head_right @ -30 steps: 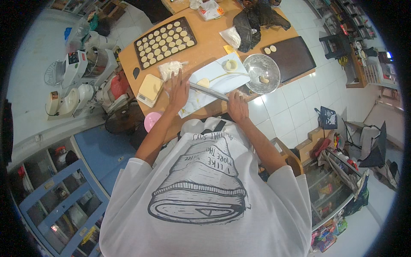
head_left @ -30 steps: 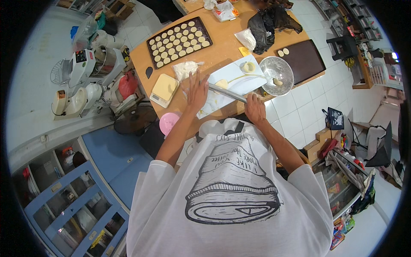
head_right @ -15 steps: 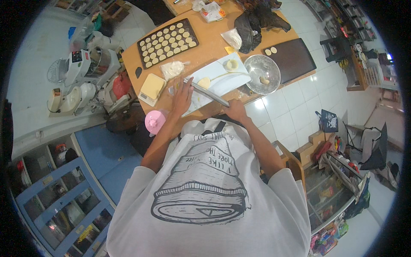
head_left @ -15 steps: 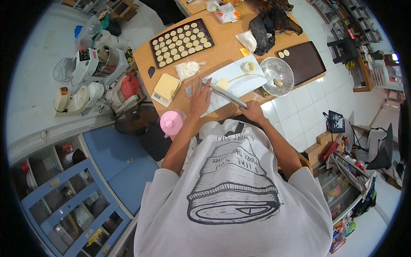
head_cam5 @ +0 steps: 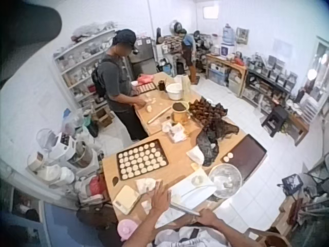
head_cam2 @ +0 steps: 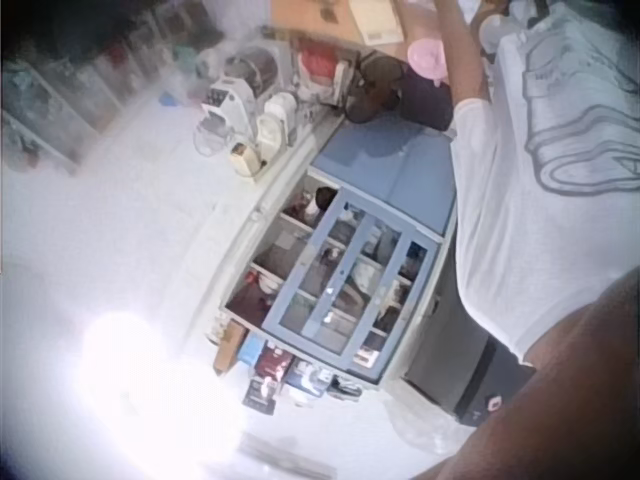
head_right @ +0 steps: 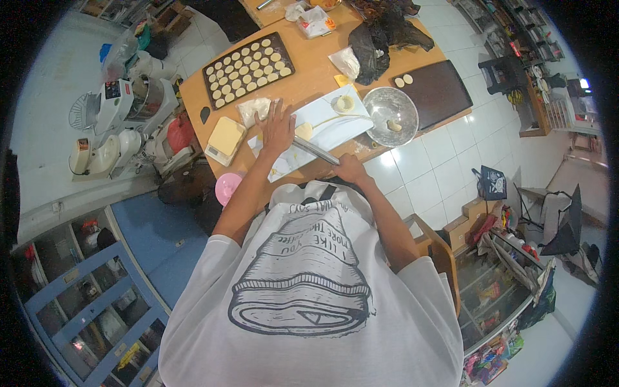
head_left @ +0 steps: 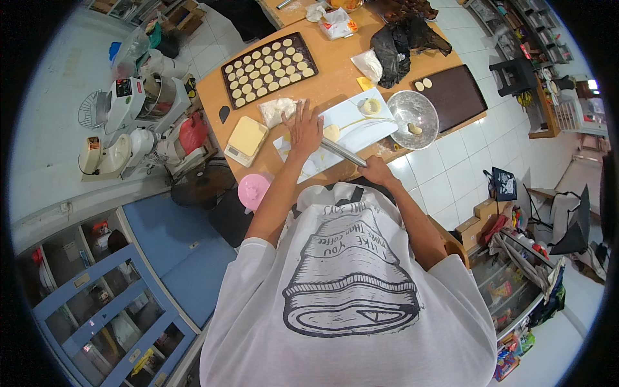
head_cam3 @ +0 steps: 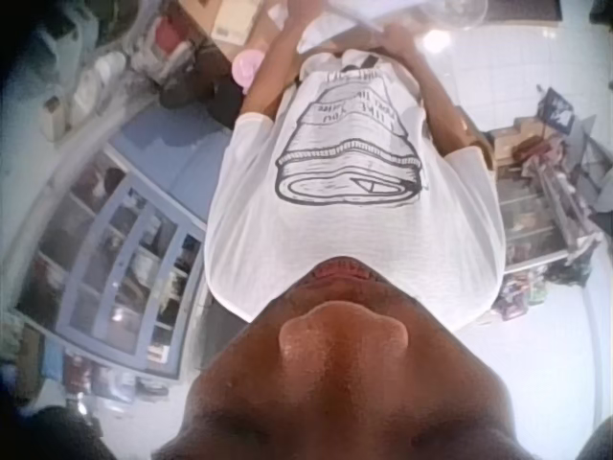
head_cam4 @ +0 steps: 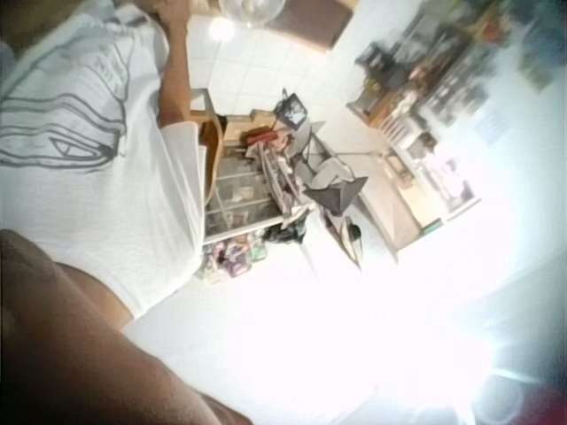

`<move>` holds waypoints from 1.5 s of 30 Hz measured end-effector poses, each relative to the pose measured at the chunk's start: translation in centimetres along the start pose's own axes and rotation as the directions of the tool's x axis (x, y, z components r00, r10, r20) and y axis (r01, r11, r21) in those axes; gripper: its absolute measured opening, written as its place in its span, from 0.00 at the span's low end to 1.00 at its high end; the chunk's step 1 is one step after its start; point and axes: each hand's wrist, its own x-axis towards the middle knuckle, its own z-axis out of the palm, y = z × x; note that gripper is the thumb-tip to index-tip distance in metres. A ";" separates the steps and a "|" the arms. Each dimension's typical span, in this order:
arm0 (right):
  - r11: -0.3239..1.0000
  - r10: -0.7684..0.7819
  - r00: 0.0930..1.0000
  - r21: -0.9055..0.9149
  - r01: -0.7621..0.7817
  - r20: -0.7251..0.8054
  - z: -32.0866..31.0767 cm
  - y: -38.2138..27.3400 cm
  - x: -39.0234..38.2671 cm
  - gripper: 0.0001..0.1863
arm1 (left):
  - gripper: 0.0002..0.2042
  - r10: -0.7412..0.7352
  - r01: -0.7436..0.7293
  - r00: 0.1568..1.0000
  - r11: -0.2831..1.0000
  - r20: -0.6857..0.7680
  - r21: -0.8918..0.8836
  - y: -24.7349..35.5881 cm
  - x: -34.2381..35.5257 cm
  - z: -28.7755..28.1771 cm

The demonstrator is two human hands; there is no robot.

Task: The person uses a rolling pin to flatten pieces of dough on a board, then rolls small portions into balls by hand and places them onto a baking tray.

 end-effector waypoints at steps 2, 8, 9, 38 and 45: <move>1.000 -0.004 0.999 0.001 0.004 -0.049 -0.2 0.5 0.4 0.20 | 0.23 -0.003 0.004 0.999 1.000 -0.035 0.021 0.6 1.2 0.5; 0.994 -0.009 0.950 -0.102 -0.024 -0.313 -2.1 -2.3 -1.1 0.14 | 0.27 -0.058 0.061 0.997 0.997 -0.048 0.056 1.4 3.6 2.0; 0.994 -0.006 0.939 -0.106 -0.032 -0.344 -2.0 -2.1 -1.2 0.13 | 0.28 -0.058 0.061 0.996 0.997 -0.072 0.045 1.8 4.0 2.0; -0.119 -0.355 0.814 0.842 -0.526 0.459 -0.8 -0.6 -1.1 0.20 | 0.21 -0.288 0.081 0.957 0.155 0.033 -0.985 1.2 10.3 1.2; 0.931 -0.129 0.990 0.337 0.138 -0.049 -1.2 -2.1 -2.1 0.26 | 0.15 -0.299 0.004 0.933 0.565 -0.200 -0.825 -0.6 4.1 -1.5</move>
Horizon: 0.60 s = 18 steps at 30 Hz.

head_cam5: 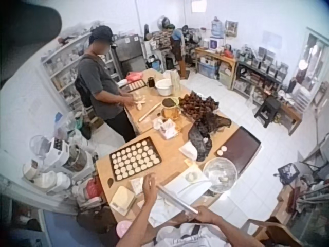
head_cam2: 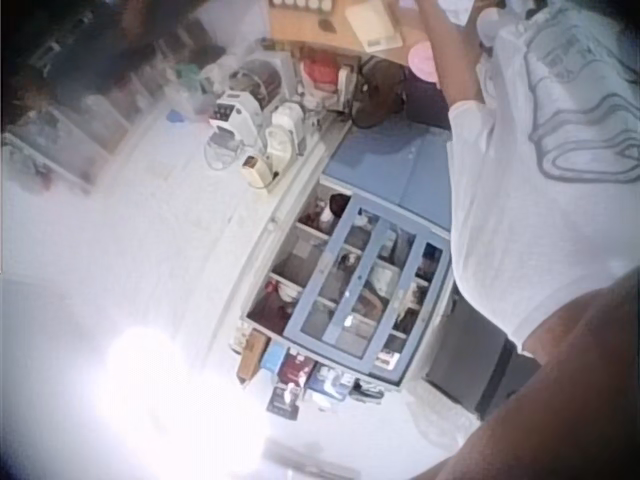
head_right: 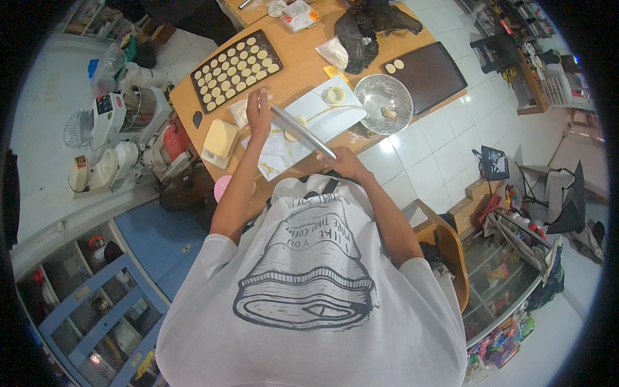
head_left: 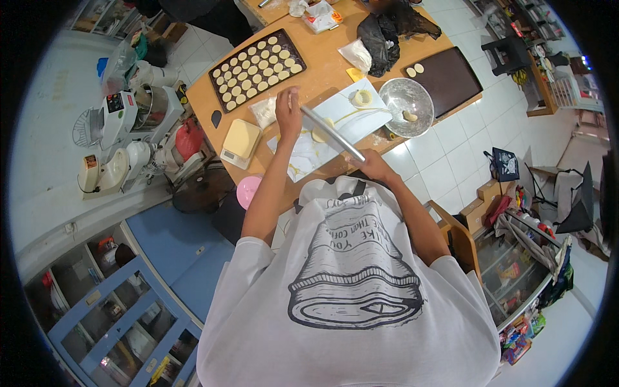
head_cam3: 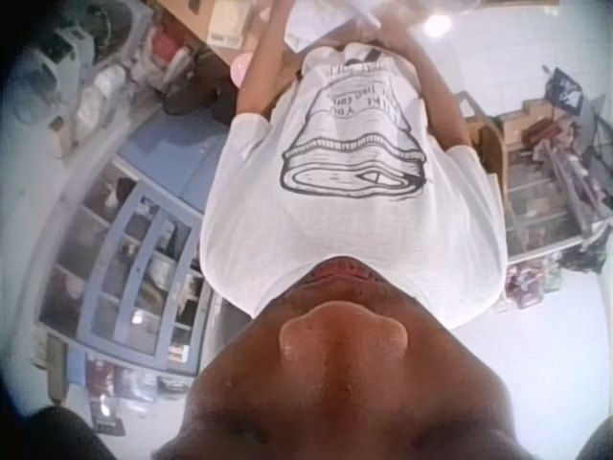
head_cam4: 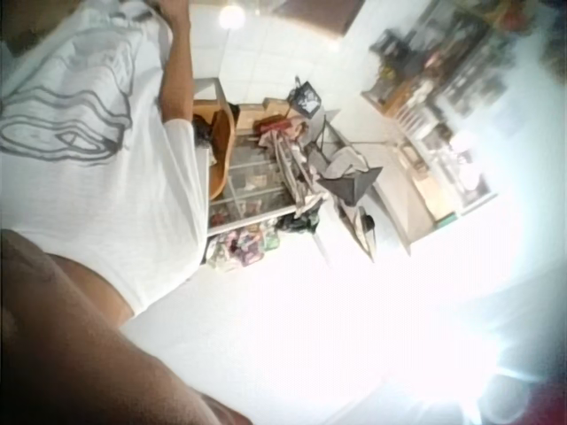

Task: The person uses a rolling pin to flatten pieces of dough on a board, then rolls small portions into balls by hand and places them onto a baking tray.

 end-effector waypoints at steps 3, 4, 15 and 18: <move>0.999 0.021 0.997 -0.048 -0.018 0.068 0.8 0.1 -0.3 0.27 | 0.11 0.227 -0.251 0.967 0.930 0.119 0.268 -0.2 -1.9 -0.6; 0.999 0.019 0.997 -0.049 -0.015 0.071 0.9 0.1 -0.3 0.27 | 0.10 0.334 -0.394 0.917 0.846 0.219 0.359 -0.5 -2.4 -0.6; 0.964 -0.015 0.980 -0.262 -0.038 -0.196 1.5 -0.4 -0.4 0.21 | 0.20 0.157 -0.393 0.913 0.587 0.378 0.707 -1.0 -2.5 2.8; 0.977 0.013 0.972 -0.204 -0.063 -0.234 1.3 -0.6 -0.5 0.19 | 0.21 0.130 -0.414 0.900 0.553 0.416 0.723 -0.9 -1.5 3.7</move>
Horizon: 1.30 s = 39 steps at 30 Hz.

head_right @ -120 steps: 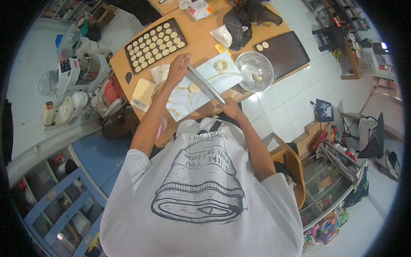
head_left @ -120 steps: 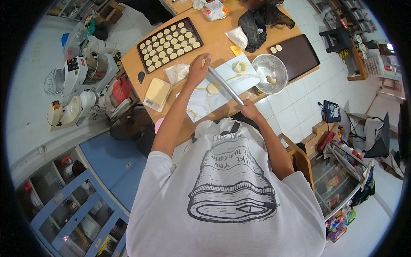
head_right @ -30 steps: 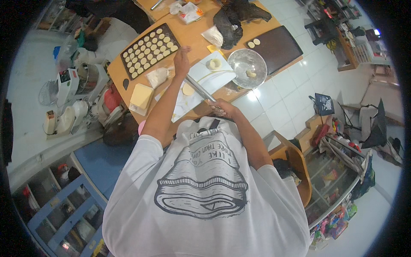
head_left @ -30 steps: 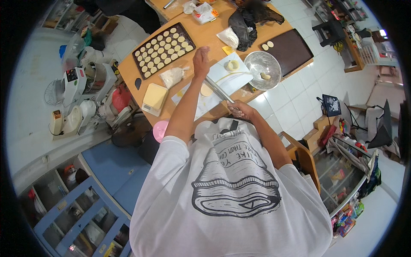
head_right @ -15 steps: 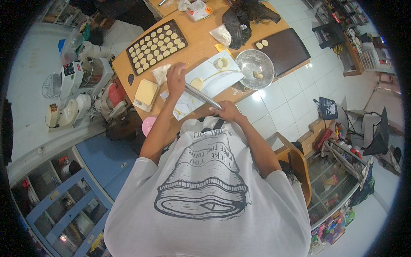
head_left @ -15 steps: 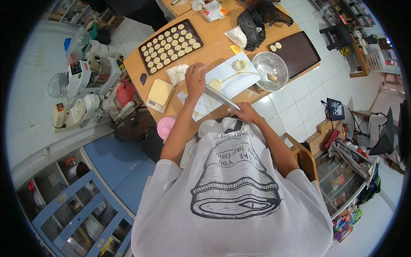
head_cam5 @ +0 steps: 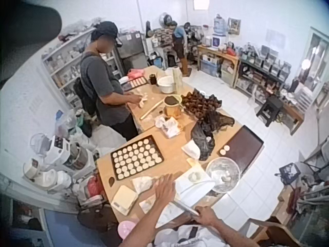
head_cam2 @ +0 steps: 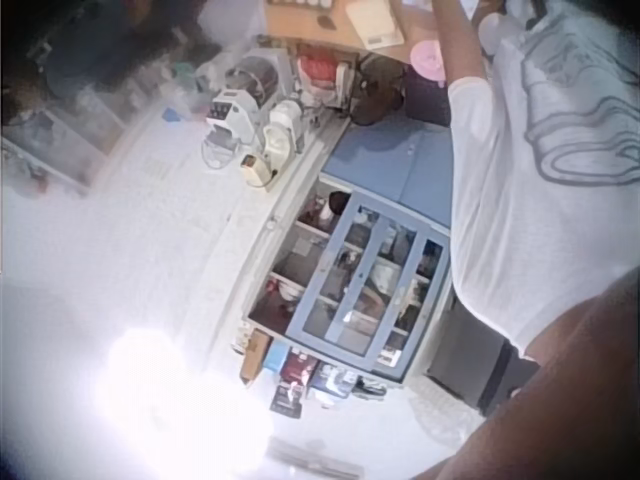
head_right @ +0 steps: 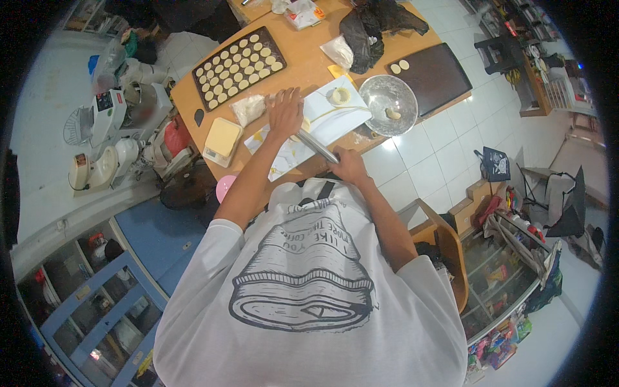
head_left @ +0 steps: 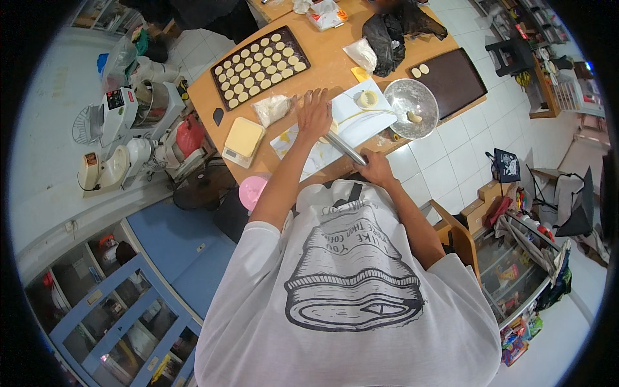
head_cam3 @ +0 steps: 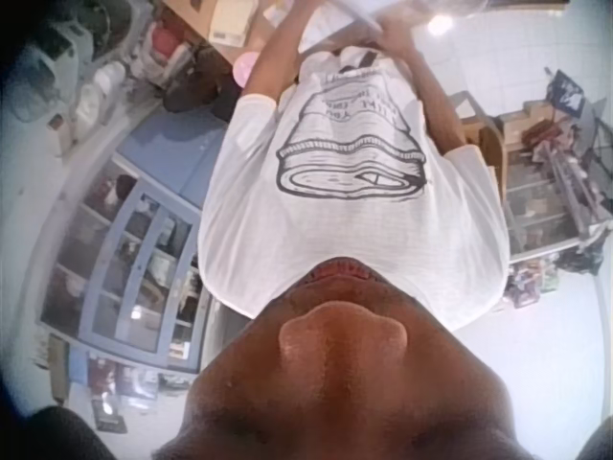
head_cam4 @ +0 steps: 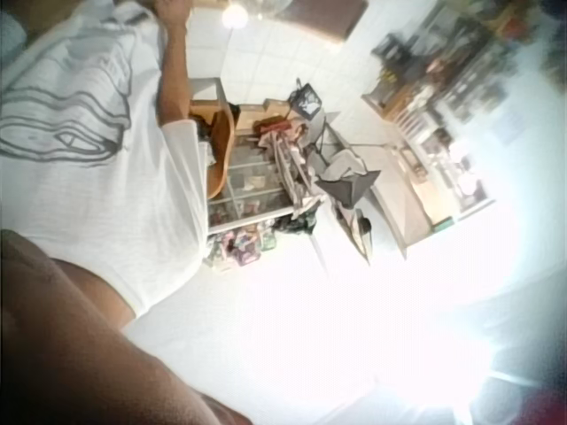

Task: The person uses a rolling pin to flatten pieces of dough on a board, then rolls small portions into balls by hand and places them onto a baking tray.

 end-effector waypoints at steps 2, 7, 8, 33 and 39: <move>0.999 0.028 1.000 0.021 -0.028 0.006 -0.2 0.1 0.1 0.18 | 0.23 -0.049 0.050 0.992 0.999 0.118 0.001 0.8 0.8 0.0; 0.999 0.051 0.997 0.018 -0.050 -0.058 -0.7 0.5 0.5 0.19 | 0.25 -0.059 0.056 0.993 0.998 0.103 0.029 2.2 3.2 1.8; 0.999 0.048 0.997 0.011 -0.047 -0.068 -0.8 0.5 0.7 0.19 | 0.24 -0.037 0.034 0.998 0.999 0.060 0.039 2.3 3.7 2.1; 0.973 -0.050 0.957 0.231 -0.018 0.287 0.6 0.6 0.0 0.25 | 0.18 0.032 -0.044 0.998 0.963 -0.049 -0.265 -0.8 -3.2 -1.2; 0.988 -0.062 0.986 0.146 0.040 0.152 1.0 0.3 -0.4 0.21 | 0.22 0.063 -0.066 0.997 0.994 -0.041 -0.083 0.4 -1.1 -0.1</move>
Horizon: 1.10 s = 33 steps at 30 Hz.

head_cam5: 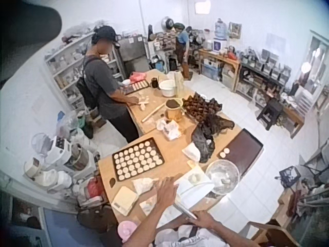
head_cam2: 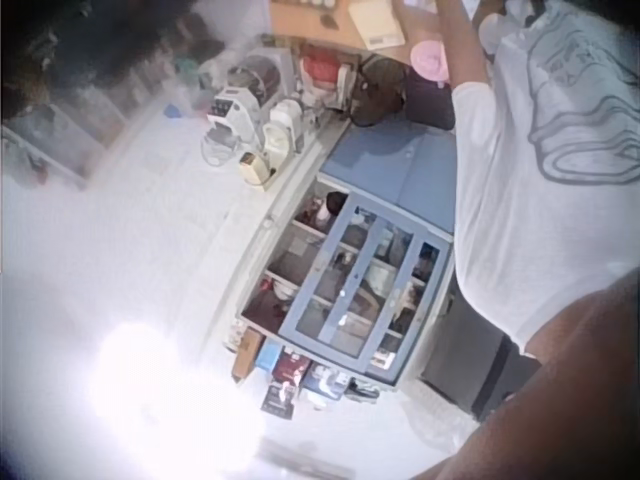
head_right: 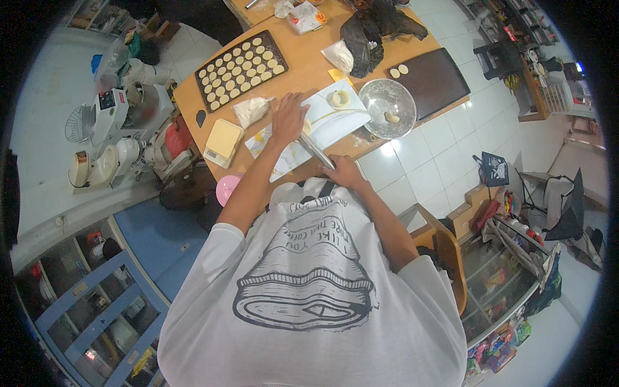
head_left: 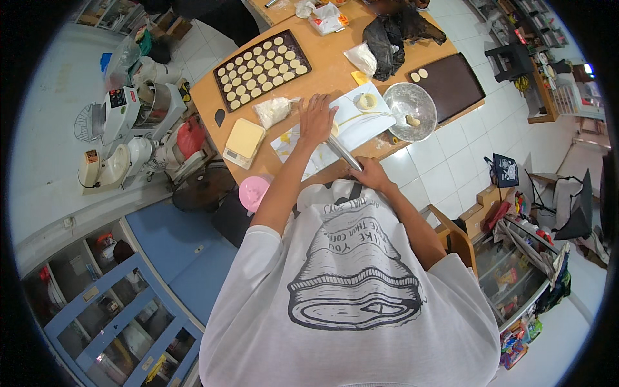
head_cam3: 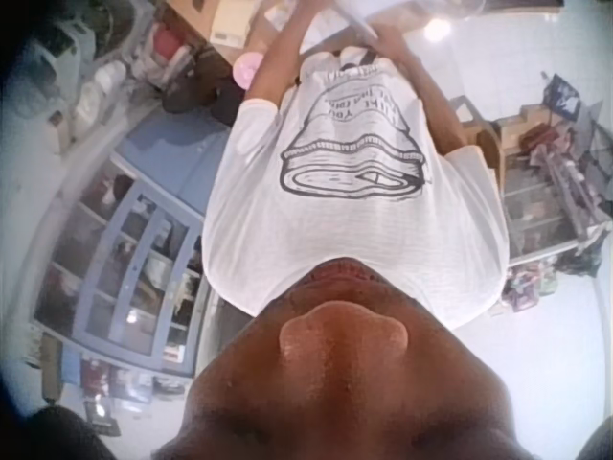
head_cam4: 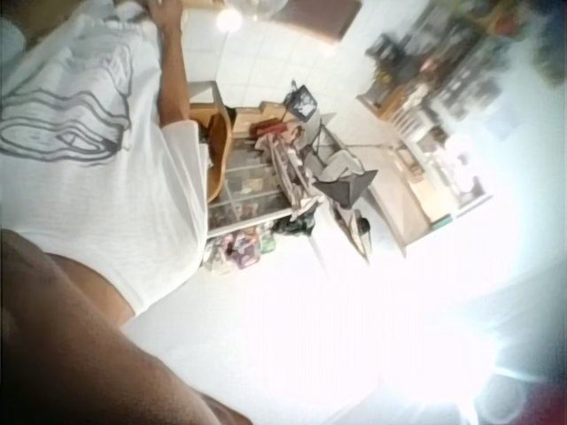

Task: The person uses a rolling pin to flatten pieces of dough on a board, then rolls small portions into balls by hand and places them onto a baking tray.

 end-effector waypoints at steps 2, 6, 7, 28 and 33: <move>0.998 0.007 1.000 -0.054 -0.009 -0.030 0.0 -0.1 0.1 0.21 | 0.23 0.011 -0.012 1.000 1.000 0.011 0.026 0.8 1.2 0.4; 0.996 0.084 0.990 0.009 -0.083 -0.116 -0.2 0.3 -0.1 0.19 | 0.25 0.045 -0.048 0.998 0.997 0.048 0.057 2.5 3.2 1.2; 0.996 0.084 0.984 0.048 -0.077 -0.160 -0.4 0.3 -0.2 0.18 | 0.25 0.050 -0.053 0.997 0.997 0.050 0.053 2.7 3.6 1.2; 0.846 0.292 0.956 0.464 -0.264 0.011 -4.3 0.4 -1.4 0.18 | 0.18 -0.301 0.311 0.950 0.870 0.089 -0.384 2.5 -8.3 -2.8; 0.894 0.237 0.971 0.384 -0.229 0.027 -4.1 1.2 -0.9 0.18 | 0.15 -0.537 0.557 0.821 0.677 0.194 -0.482 2.5 -6.4 -2.0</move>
